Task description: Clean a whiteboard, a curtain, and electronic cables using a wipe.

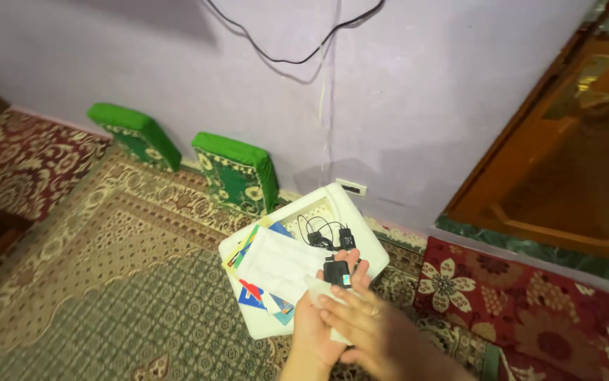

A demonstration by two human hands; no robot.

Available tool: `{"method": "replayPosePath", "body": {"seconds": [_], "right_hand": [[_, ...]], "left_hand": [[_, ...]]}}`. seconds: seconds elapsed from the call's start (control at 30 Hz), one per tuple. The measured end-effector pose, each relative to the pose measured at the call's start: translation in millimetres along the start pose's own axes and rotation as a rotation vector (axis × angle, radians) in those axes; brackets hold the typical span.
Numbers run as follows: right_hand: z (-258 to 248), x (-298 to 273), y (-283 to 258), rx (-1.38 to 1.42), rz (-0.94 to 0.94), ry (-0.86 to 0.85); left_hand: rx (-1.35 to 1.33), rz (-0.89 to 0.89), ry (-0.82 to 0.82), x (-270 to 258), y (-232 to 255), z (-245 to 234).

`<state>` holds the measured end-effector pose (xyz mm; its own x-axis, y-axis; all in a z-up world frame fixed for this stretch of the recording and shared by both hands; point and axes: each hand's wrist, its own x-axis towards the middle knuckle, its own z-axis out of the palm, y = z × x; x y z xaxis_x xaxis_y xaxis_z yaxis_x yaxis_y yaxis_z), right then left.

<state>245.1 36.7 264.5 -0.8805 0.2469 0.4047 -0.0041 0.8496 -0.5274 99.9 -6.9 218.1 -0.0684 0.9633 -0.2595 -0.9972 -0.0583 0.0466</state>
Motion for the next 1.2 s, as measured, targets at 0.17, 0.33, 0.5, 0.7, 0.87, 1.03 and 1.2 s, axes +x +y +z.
{"method": "replayPosePath", "body": {"seconds": [0.17,0.33,0.5,0.7,0.87,1.03,1.2], "right_hand": [[-21,-4,26,-0.377,0.025,0.062],[-17,-10,15,-0.241,-0.051,0.029],[-9,-20,23,-0.014,-0.217,-0.159],[-13,-18,4,-0.165,-0.102,0.028],[16,-42,-8,0.028,-0.336,0.004],[5,-28,-29,0.003,-0.150,0.192],[19,-47,-46,-0.117,-0.163,0.366]], "left_hand": [[0.002,0.021,0.050,13,-19,-55],[0.057,0.059,0.022,-6,-21,4],[0.092,0.174,0.025,-20,-28,-4],[-0.044,0.113,0.058,-33,-38,-27],[-0.104,0.227,0.032,-54,-41,-8],[-0.172,0.212,-0.042,-71,-62,-31],[-0.130,0.295,0.001,-78,-72,-20]]}}
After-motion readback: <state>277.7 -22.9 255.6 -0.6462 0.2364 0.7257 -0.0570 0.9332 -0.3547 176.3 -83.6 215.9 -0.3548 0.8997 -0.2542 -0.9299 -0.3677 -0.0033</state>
